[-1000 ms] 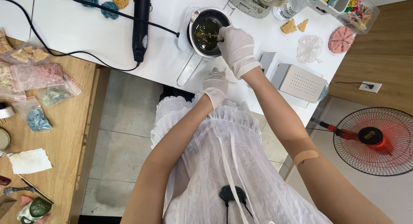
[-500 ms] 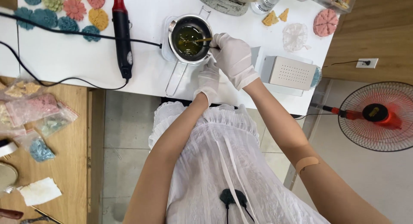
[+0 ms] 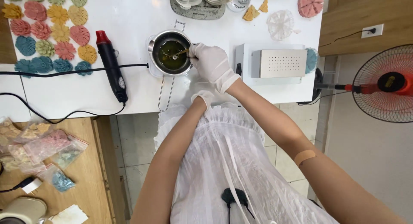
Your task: The recorder melts wax in a small pot and uses tweezers to precisely place or adjust elements for candle making on a studio table.
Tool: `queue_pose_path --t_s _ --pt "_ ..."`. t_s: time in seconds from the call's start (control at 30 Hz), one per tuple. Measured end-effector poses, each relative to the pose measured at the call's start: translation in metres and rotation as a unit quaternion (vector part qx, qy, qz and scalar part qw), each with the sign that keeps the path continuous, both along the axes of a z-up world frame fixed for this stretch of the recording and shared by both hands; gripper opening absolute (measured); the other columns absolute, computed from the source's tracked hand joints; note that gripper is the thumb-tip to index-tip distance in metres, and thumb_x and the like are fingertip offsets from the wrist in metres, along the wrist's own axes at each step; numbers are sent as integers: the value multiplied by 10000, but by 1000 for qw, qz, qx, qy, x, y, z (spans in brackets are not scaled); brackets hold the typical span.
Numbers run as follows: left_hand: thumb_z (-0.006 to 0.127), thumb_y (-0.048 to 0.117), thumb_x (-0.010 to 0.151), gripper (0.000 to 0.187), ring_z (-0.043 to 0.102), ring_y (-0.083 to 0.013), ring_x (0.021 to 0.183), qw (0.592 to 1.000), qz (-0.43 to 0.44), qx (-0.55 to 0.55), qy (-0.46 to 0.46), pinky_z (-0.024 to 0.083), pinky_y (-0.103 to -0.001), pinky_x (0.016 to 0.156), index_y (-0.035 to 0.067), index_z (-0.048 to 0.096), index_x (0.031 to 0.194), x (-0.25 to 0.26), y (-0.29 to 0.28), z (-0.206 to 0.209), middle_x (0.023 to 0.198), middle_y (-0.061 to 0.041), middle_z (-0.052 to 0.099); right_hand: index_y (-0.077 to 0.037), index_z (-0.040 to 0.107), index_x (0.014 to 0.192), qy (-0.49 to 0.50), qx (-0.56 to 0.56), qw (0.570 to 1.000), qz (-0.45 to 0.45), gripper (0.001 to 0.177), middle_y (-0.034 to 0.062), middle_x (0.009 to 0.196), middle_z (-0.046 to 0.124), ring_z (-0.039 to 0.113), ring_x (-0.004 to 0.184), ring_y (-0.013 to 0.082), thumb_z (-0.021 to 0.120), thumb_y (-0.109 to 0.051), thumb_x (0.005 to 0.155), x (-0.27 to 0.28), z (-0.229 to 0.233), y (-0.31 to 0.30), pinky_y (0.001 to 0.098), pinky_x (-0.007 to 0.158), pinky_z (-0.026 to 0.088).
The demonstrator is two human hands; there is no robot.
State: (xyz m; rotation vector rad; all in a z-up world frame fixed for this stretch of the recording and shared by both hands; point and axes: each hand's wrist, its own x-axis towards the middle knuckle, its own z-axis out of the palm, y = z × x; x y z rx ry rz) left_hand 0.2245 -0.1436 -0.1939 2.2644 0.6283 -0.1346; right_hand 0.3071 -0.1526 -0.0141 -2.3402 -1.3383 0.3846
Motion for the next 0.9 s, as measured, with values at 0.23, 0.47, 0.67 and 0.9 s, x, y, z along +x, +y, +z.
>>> queue_pose_path --t_s 0.23,0.47,0.67,0.9 --pt "492 431 1099 607 347 -304 1477 992 -49 -79 -87 277 -435 1220 95 343 1583 3 -24 -104 1608 -142 385 -130 686 965 -1 38 999 -39 100 79 906 725 692 784 338 722 -149 873 -6 3 3 446 756 527" --pt "494 466 1093 722 239 -282 1602 935 -29 -284 -212 206 -411 1307 98 243 1662 22 -49 -155 1726 -138 279 -106 668 946 14 34 997 -72 86 124 891 709 691 804 356 719 -158 901 -3 14 -6 457 758 521" --pt "603 398 868 716 525 -370 1285 963 136 182 -145 438 -433 1076 -55 407 1387 30 -44 -54 1334 -235 554 -79 674 938 71 72 974 -204 90 148 899 718 709 823 345 719 -132 881 33 18 -64 428 726 546" --pt "582 252 983 446 621 -412 1096 995 73 -31 55 501 -503 904 6 523 1351 12 -57 -36 1188 -234 603 -94 696 891 28 -73 953 -292 102 174 882 719 694 815 380 743 -177 855 42 -29 -90 469 725 532"
